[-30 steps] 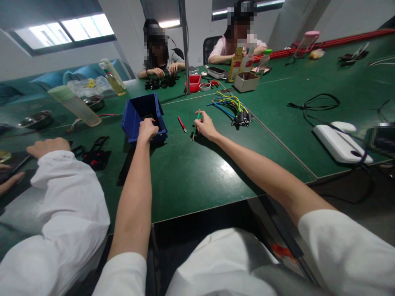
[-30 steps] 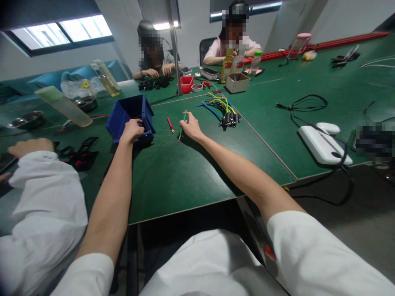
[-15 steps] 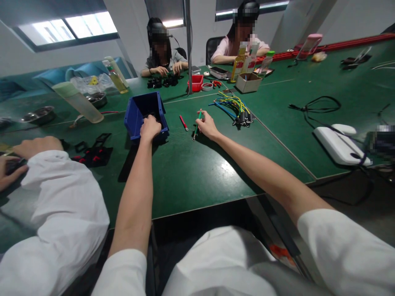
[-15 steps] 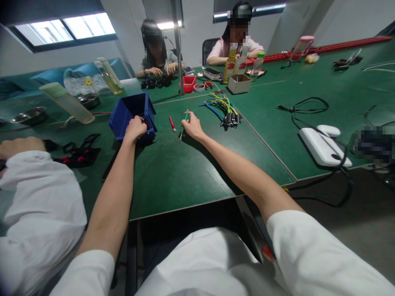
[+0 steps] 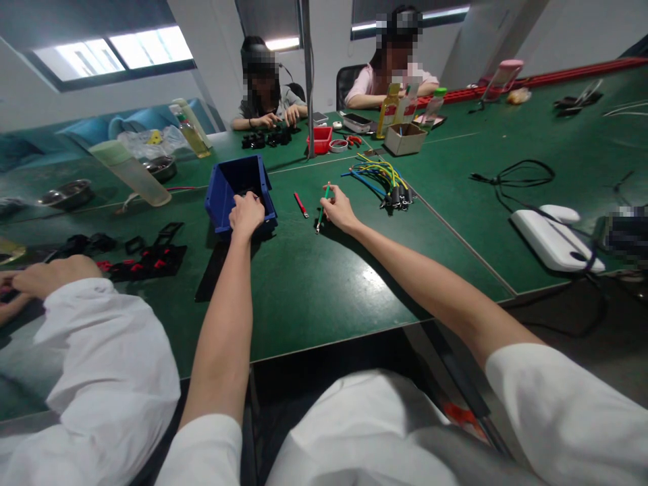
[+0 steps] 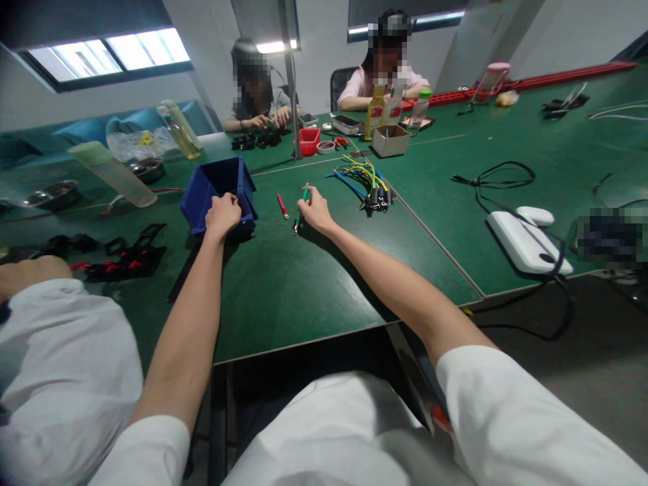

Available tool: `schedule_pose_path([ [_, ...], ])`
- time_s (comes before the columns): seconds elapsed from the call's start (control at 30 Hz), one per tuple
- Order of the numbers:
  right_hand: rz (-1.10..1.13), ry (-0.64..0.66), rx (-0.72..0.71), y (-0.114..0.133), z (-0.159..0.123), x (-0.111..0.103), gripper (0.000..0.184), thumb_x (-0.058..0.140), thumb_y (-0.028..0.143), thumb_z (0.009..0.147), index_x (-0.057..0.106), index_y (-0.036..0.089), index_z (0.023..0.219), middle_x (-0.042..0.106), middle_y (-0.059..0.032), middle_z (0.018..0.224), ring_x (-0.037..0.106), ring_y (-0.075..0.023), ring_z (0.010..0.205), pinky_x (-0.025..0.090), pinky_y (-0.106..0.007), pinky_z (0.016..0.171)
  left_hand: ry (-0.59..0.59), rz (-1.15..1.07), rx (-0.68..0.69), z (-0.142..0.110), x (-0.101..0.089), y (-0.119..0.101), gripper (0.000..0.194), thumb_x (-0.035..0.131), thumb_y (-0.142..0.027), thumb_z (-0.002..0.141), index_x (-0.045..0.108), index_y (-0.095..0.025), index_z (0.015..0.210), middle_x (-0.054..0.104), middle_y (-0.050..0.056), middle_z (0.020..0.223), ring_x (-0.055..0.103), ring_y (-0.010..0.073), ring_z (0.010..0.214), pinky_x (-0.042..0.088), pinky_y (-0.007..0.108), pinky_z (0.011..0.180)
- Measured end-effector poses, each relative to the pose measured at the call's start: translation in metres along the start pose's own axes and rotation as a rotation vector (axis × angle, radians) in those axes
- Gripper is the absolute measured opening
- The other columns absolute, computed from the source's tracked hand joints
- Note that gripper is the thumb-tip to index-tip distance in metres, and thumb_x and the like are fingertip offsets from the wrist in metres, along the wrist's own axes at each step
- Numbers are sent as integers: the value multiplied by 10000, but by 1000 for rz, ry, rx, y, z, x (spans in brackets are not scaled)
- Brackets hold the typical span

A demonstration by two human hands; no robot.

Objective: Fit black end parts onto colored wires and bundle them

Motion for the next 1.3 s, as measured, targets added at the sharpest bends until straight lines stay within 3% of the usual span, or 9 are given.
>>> schedule_pose_path([
  [0.3,34,-24,-2,7,-5,-2,387,514,278,808,491,195,1185,497,76,576,497,-127,502,445,-283,598,-34,17,6,0,-1,1,447,294,-401,949,591,-248,1245,510,189,1271,607,388,1107,454,534,932],
  [0.47,86,-95,23,10,-11,-6,223,510,394,855,522,210,981,458,62,574,471,-125,511,404,-260,554,-50,8,27,-2,-2,-1,433,309,-394,949,607,-237,1222,516,201,1272,594,383,1122,455,525,928],
  [0.6,128,-89,54,16,-21,-6,294,501,521,865,487,228,892,443,52,579,451,-127,504,380,-255,515,-80,37,45,-5,-5,-4,473,255,-374,963,602,-198,1232,545,217,1249,577,366,1148,442,502,955],
  [0.93,162,-173,133,11,-31,-14,375,467,595,897,467,234,1001,495,26,628,475,-145,529,397,-266,514,-51,67,44,-11,-9,-10,520,213,-350,965,579,-140,1269,574,250,1255,560,372,1169,432,502,964],
  [1.3,217,-192,119,6,-29,-14,597,354,785,844,504,229,999,446,18,594,455,-141,509,369,-257,477,-40,29,31,-4,-3,-7,446,257,-402,975,607,-238,1198,627,168,1192,582,350,1126,454,491,920],
])
Point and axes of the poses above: each hand's wrist, its own z-axis towards the middle knuckle, its own x-axis out of the palm, y = z × x, the point moved 5 cm from there along z, towards the middle knuckle
